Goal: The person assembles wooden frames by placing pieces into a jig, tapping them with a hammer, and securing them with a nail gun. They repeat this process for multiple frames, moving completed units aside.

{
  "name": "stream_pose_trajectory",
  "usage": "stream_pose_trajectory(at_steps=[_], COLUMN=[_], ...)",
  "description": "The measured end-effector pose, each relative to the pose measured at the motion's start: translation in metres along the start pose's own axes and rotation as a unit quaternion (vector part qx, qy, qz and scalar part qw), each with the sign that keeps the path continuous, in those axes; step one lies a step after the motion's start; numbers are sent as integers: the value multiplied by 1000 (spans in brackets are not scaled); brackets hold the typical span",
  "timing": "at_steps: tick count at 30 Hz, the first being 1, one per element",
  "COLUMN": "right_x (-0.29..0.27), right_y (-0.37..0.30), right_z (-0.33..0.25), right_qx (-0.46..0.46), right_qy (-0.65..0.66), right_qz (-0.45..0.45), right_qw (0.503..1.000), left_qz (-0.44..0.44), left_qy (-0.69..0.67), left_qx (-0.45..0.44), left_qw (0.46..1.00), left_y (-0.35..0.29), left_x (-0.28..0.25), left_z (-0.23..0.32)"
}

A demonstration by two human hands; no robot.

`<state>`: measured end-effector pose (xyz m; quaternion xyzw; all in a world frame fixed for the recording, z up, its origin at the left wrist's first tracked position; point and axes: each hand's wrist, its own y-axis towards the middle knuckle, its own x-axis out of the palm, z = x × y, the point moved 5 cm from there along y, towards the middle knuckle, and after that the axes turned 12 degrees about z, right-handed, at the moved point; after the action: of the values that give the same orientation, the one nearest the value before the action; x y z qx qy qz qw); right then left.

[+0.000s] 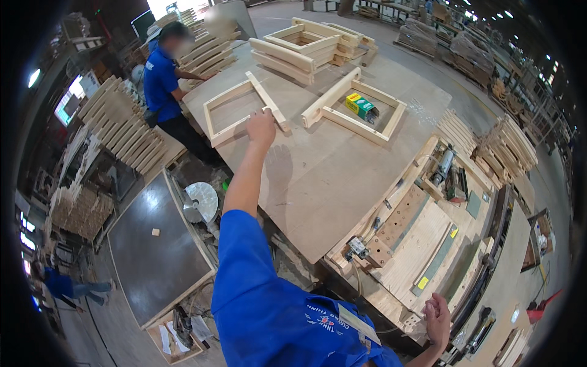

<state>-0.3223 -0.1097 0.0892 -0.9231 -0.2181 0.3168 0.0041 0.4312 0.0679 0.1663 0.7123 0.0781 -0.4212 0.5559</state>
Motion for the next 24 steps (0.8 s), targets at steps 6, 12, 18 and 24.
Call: stream_pose_trajectory(at_steps=[6, 12, 18, 24], right_x=[-13, -52, -84, -169], right_y=[-60, -144, -219, -402], right_z=[48, 60, 69, 102], right_qx=[80, 55, 89, 309], right_qy=[38, -56, -122, -114], right_qz=[63, 220, 239, 362], right_qw=[994, 972, 959, 872], left_qz=[50, -97, -264, -365], left_qy=[-275, -545, -603, -616], left_qx=[19, 77, 153, 231], left_qw=[960, 829, 737, 659], left_y=[-65, -156, -241, -324], left_x=[-35, -105, -141, -232], left_z=[95, 266, 318, 408])
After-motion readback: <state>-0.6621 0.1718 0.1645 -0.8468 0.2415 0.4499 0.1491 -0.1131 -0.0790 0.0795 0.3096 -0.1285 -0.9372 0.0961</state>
